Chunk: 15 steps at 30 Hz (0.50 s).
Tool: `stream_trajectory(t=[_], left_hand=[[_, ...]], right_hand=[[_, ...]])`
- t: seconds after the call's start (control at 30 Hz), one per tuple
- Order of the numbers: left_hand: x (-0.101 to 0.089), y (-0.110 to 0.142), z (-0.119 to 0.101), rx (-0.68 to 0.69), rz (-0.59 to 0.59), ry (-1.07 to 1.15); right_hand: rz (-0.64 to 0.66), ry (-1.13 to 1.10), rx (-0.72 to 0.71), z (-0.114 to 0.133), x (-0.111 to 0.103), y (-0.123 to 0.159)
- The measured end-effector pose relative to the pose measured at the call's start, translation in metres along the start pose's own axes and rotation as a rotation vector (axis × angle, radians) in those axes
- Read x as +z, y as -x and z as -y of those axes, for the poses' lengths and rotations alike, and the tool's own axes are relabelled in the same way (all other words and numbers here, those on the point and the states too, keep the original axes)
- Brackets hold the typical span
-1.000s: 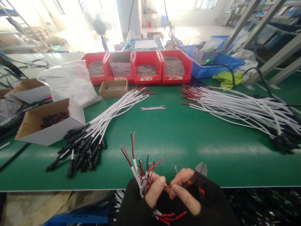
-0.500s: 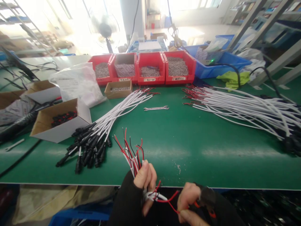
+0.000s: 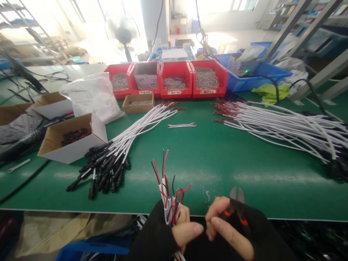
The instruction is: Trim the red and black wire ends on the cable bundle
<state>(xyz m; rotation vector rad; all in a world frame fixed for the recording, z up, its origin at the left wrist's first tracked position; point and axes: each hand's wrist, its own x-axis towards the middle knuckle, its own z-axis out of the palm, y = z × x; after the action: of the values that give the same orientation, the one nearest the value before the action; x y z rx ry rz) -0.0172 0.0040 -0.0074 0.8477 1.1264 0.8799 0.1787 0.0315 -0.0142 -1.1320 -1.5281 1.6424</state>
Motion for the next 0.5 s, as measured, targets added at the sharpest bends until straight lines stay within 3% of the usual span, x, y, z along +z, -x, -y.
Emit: stream_trajectory(t=[0.13,0.2,0.3,0.37,0.5], left_hand=[[0.014,-0.010,0.026,-0.006,-0.026,0.099],[0.022,-0.022,0.047,0.029,-0.051,0.236],[0.031,-0.037,0.067,-0.026,-0.061,0.368],[0.032,-0.039,0.066,-0.046,-0.040,0.374],[0.024,-0.021,0.045,-0.027,-0.047,0.336]], right_hand=[[-0.139,-0.018,-0.036,0.014,0.011,-0.008],[-0.133,0.047,-0.081,0.024,0.012,-0.012],[-0.101,0.108,-0.103,0.034,0.010,-0.015],[-0.070,0.095,-0.094,0.036,0.009,-0.015],[-0.021,0.031,-0.064,0.035,0.012,-0.009]])
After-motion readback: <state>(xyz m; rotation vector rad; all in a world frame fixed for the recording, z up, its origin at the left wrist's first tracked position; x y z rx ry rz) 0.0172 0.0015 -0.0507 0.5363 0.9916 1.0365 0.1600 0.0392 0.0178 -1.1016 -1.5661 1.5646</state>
